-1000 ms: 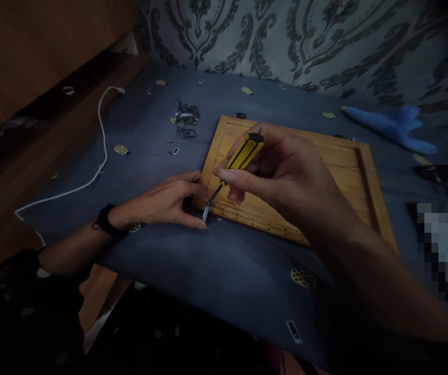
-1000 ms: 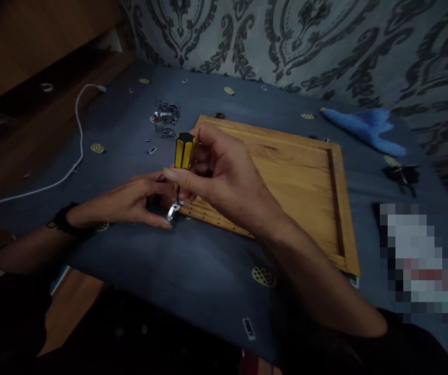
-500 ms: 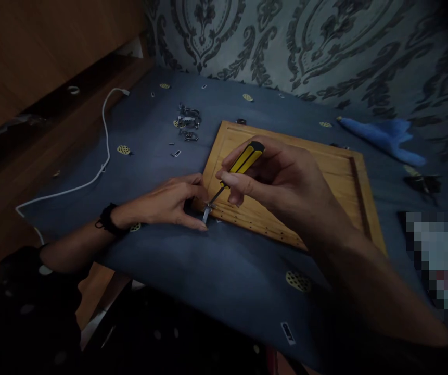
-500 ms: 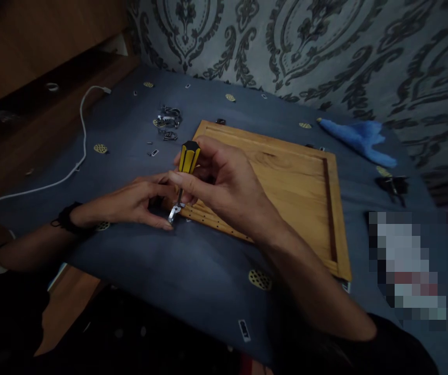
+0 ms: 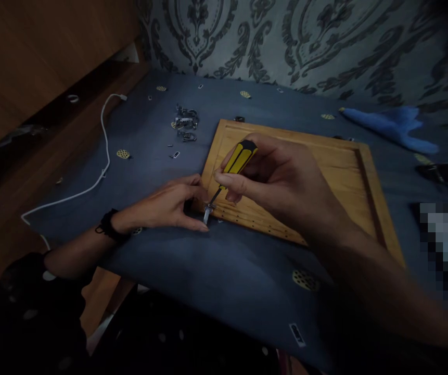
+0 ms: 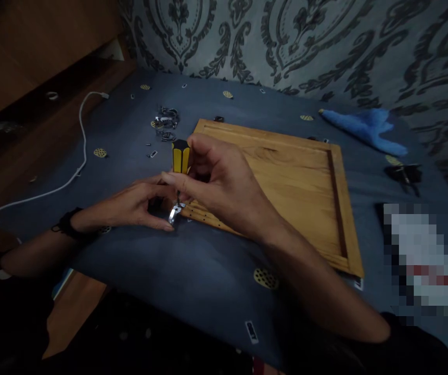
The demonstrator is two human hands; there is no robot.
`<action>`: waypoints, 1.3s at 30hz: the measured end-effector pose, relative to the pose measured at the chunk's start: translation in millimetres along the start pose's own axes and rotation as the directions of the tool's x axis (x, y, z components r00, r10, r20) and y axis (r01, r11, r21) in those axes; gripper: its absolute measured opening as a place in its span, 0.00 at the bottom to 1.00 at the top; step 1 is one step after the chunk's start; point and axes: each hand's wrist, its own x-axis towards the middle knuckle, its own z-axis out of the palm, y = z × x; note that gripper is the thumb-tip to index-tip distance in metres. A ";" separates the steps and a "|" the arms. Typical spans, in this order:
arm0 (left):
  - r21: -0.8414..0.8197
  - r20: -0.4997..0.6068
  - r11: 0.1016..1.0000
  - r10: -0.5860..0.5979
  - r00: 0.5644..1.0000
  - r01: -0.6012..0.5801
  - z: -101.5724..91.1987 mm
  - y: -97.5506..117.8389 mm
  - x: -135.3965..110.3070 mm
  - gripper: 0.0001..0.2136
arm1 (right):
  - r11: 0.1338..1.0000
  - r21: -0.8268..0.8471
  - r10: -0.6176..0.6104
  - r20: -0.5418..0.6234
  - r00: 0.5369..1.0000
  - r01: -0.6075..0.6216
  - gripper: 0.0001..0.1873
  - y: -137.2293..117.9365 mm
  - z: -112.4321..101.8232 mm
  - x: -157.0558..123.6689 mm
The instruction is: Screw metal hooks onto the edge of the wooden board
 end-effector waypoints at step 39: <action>-0.002 0.053 0.999 -0.036 0.998 0.036 -4.3 5.6 2.2 0.20 | 0.998 -0.048 -0.038 -0.013 0.999 0.037 0.16 -2.0 -6.6 -2.3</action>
